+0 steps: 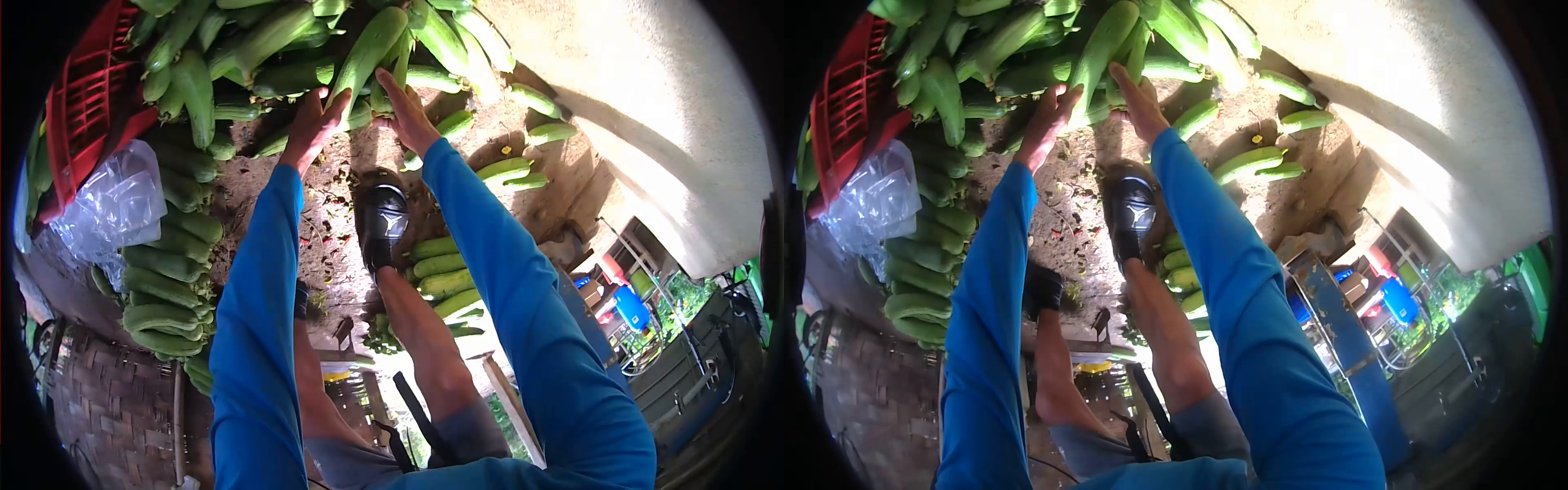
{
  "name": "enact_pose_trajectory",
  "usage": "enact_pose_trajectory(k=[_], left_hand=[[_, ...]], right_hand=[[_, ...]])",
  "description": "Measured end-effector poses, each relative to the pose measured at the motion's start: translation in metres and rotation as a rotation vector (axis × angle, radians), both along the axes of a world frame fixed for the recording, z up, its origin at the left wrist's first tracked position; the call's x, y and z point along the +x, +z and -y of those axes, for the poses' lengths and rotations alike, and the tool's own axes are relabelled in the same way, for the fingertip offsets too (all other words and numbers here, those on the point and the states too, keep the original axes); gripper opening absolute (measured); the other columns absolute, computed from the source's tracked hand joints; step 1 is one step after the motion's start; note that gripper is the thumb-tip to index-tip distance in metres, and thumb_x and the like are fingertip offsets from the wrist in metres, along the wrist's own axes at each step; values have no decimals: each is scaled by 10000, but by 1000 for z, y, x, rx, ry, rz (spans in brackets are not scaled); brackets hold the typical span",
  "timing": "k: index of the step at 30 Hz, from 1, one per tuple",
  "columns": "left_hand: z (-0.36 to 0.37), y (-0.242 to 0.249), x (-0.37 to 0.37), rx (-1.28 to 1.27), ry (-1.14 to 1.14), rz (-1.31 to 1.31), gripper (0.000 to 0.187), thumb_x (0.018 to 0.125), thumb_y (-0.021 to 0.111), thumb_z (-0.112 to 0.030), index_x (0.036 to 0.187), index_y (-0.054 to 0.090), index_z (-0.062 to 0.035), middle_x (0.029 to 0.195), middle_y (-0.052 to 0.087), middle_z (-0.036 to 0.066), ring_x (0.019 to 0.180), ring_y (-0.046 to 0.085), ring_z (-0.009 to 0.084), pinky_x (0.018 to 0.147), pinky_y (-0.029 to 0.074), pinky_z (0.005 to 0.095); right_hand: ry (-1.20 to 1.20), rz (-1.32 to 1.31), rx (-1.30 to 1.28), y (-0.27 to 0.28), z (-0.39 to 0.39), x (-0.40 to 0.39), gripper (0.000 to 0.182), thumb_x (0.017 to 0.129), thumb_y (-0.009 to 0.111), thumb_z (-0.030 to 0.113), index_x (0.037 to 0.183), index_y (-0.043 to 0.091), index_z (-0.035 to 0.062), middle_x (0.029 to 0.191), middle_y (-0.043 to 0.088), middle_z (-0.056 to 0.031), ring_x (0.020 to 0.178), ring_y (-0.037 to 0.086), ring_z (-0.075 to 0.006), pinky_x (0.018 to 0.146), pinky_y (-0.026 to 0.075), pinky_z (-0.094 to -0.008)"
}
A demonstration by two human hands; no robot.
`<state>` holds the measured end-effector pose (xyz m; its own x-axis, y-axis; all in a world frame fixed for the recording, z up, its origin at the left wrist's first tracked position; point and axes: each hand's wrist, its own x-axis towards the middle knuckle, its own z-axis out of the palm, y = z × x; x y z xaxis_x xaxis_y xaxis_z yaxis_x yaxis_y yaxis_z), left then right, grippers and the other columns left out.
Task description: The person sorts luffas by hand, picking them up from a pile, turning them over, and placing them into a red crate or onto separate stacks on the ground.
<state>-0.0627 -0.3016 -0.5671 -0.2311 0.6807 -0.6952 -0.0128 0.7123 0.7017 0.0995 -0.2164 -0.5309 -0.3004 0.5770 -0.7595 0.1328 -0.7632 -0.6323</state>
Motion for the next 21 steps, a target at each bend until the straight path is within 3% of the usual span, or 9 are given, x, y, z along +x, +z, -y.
enact_pose_trajectory(k=[1,2,4,6,9,11,12,14,21], left_hand=[[1,0,6,26,-28,-64,976,785,599,-686,1347,415,90,1157,604,289,1116,593,310,929,457,358],[1,2,12,16,-47,-67,976,785,599,-686,1347,415,90,1157,604,289,1116,593,310,929,457,358],[-5,9,25,-330,-111,187,1008,774,585,-721,1367,406,75,1216,573,289,1131,579,354,923,460,395],[-1,22,43,-399,-6,352,969,768,532,-772,1402,421,-47,1355,470,275,1110,540,454,892,431,530],[24,34,52,-306,6,399,896,781,533,-750,1388,450,-97,1323,514,216,1090,547,378,883,425,507],[43,37,55,-240,203,563,810,780,557,-722,1321,517,-122,1234,572,131,1060,550,285,851,433,477],[52,39,54,-230,251,591,632,814,575,-650,1204,580,-151,1062,619,47,926,572,184,782,444,412],[70,56,54,-157,331,591,434,851,613,-537,1054,618,-153,911,649,0,818,593,133,769,454,352],[125,84,51,-271,222,504,419,888,562,-501,1070,597,-125,945,633,-9,841,572,140,802,402,381]], right_hand=[[32,-13,-46,7,1,10,737,811,652,589,1312,482,77,1200,556,-101,1033,571,-239,798,517,-430],[14,-17,-56,8,11,20,737,811,652,589,1312,482,77,1200,556,-101,1033,571,-239,798,517,-430],[82,53,37,17,29,34,788,791,648,626,1293,482,41,1196,561,-117,1037,567,-252,807,513,-436],[50,125,-79,30,47,42,842,770,644,661,1284,480,15,1149,587,-118,942,597,-240,758,526,-387],[41,-19,-81,44,74,58,822,784,670,615,1285,470,-5,1081,614,-97,855,604,-179,691,517,-304],[20,-81,-66,56,93,60,746,798,705,545,1266,495,3,1029,615,-68,824,589,-125,646,492,-244],[0,-89,-68,61,100,60,746,798,705,545,1266,495,3,1029,615,-68,824,589,-125,646,492,-244],[11,-121,-116,68,116,65,605,839,703,443,1216,562,-10,1064,641,-71,906,583,-119,789,482,-282],[-107,-63,-101,82,175,57,552,890,640,447,1217,566,9,1038,621,-41,889,558,-92,780,456,-248]])
